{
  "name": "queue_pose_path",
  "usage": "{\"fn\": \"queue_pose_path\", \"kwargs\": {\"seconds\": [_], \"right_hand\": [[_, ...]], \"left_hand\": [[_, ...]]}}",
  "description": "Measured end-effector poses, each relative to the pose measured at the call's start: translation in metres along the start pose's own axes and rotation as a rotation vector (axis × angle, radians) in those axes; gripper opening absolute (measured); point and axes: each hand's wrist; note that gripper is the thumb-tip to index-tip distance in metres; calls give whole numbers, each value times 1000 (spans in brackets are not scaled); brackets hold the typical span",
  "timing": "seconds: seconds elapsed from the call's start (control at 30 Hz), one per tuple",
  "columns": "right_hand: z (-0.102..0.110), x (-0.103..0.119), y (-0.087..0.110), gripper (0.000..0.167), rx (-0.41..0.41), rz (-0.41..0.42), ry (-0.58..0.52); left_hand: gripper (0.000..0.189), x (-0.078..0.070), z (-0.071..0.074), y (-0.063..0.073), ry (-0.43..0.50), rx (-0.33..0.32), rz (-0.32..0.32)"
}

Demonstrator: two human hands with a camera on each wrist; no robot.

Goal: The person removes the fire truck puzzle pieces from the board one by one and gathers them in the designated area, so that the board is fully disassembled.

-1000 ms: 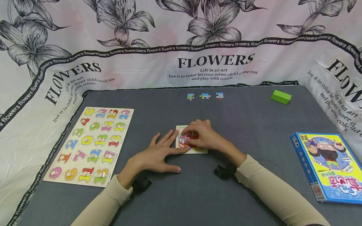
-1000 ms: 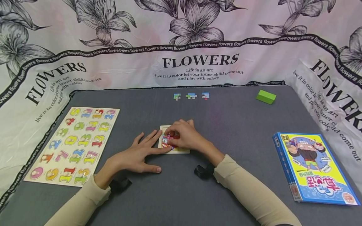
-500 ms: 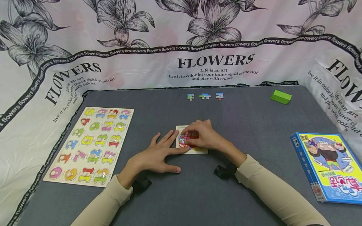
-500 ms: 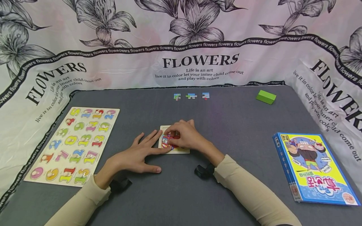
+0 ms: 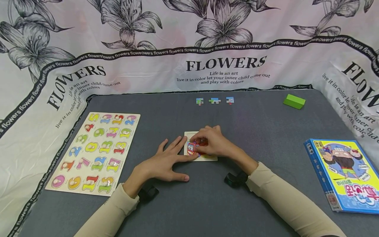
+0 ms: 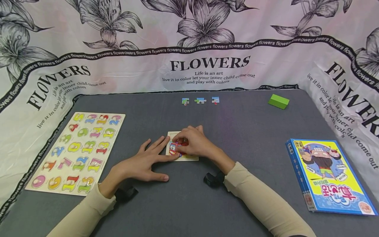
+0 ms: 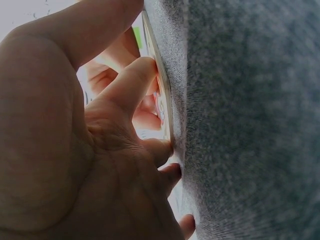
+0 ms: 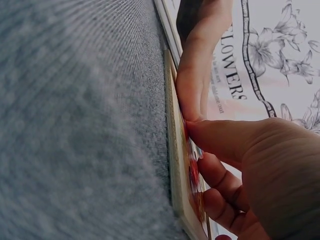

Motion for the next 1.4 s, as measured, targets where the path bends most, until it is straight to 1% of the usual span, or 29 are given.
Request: {"fn": "queue_pose_path", "kwargs": {"seconds": [0.2,0.37,0.67,0.93,1.07,1.2,1.3,1.4], "right_hand": [[-1,-1,0,24,-20,11,40],[-1,1,0,24,-39,30,77],[0,2,0,28,-27,6,57],[0,3,0,26,-25,-1,53],[0,2,0,25,-31,11,58],[1,-2,0,25,-42,23,49],[3,-7,0,26,-55,17,25],[6,-12,1,27,-63,2,-4]], "left_hand": [[74,2,-1,-1,-2,3,11],[74,2,-1,-1,-1,-4,4],[74,1,-1,-1,-9,4,16],[74,0,0,-1,1,1,9],[74,1,0,-1,-3,0,9],[73,1,0,-1,0,0,-1],[72,0,0,-1,3,0,-6],[72,0,0,0,5,1,2]]}}
Point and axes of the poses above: each hand's wrist, its own y-axis away from the middle knuckle, its own z-axis out of the back of the hand, x = y × z, and after that the axes turned 14 degrees about y, right-handed
